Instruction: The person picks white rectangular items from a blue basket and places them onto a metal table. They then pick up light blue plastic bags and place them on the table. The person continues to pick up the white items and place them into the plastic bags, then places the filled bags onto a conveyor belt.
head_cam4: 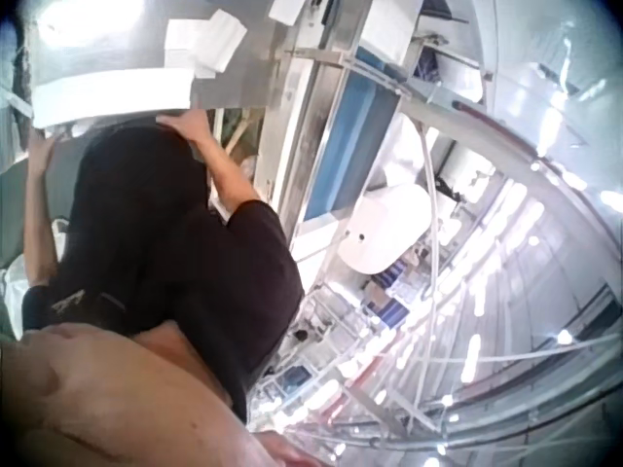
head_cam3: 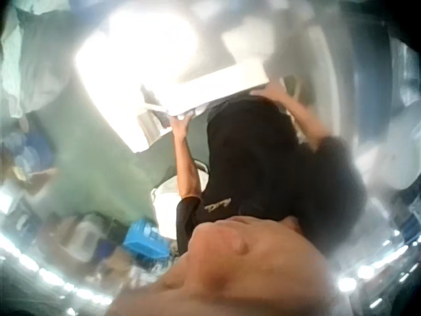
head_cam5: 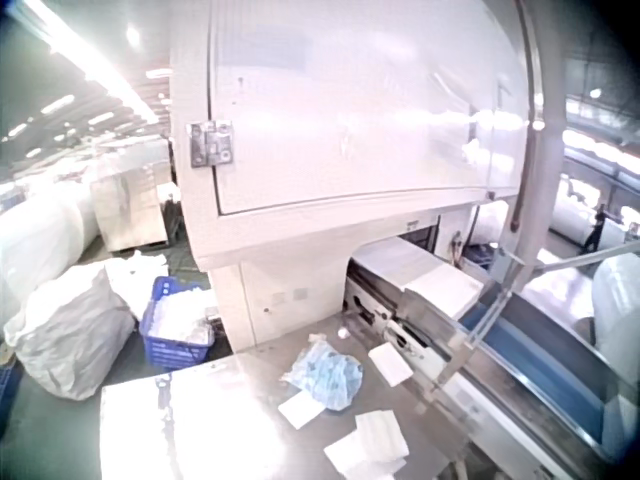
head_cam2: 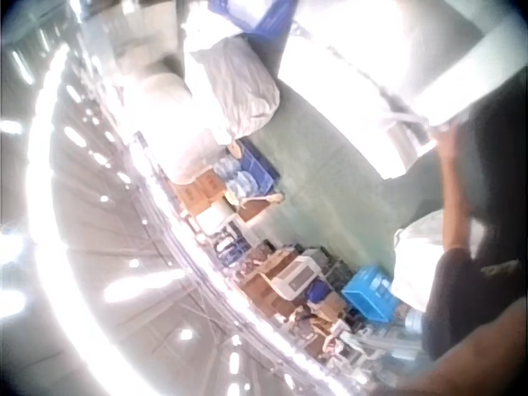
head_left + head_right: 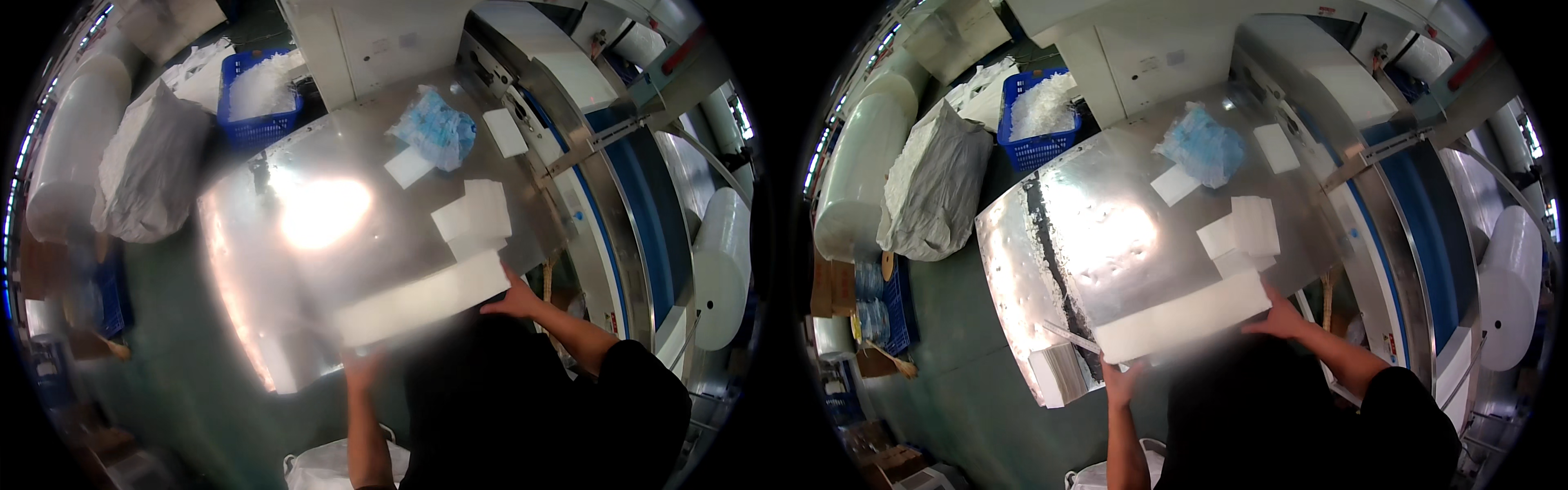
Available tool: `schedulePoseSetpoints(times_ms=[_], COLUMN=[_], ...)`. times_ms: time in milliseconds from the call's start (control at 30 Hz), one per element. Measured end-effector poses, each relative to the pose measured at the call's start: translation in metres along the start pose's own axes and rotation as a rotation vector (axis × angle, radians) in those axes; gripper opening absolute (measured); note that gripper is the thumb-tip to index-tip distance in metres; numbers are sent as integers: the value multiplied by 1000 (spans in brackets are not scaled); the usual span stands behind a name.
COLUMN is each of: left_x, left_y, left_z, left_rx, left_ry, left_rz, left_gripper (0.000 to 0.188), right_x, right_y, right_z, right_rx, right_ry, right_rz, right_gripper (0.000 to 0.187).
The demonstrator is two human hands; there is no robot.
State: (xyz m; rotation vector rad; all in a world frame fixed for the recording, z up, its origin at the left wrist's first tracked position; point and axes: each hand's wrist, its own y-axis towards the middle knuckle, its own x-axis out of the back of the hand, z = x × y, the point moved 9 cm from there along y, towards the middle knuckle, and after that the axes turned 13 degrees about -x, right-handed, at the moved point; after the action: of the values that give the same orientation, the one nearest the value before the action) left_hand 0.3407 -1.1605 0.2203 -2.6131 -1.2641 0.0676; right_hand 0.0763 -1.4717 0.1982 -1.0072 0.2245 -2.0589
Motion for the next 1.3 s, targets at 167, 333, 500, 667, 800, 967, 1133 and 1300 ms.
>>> schedulePoseSetpoints(times_ms=[167,333,500,667,800,967,1133,1300], left_x=[43,50,-14,-41,-45,9,12,-13], left_y=[22,58,51,17,17,41,83,85], left_z=[63,108,63,-26,-21,49,76,114], left_rx=[-70,298,148,-94,-205,-420,194,31], left_ry=[-118,242,156,-81,124,563,218,314], left_rz=[90,283,389,278,328,252,130,249], left_gripper=[70,64,72,110,119,108,69,50], right_x=[6,7,-28,9,12,-10,-10,-43], right_y=[0,33,40,6,12,46,59,59], right_z=[-3,14,7,49,32,-33,-19,-12], right_rx=[-108,-314,-154,79,119,-26,-304,-208], right_ry=[270,588,412,458,141,274,216,249], right_rz=[366,559,407,342,293,257,300,278], right_gripper=[112,88,99,122,132,126,83,56])
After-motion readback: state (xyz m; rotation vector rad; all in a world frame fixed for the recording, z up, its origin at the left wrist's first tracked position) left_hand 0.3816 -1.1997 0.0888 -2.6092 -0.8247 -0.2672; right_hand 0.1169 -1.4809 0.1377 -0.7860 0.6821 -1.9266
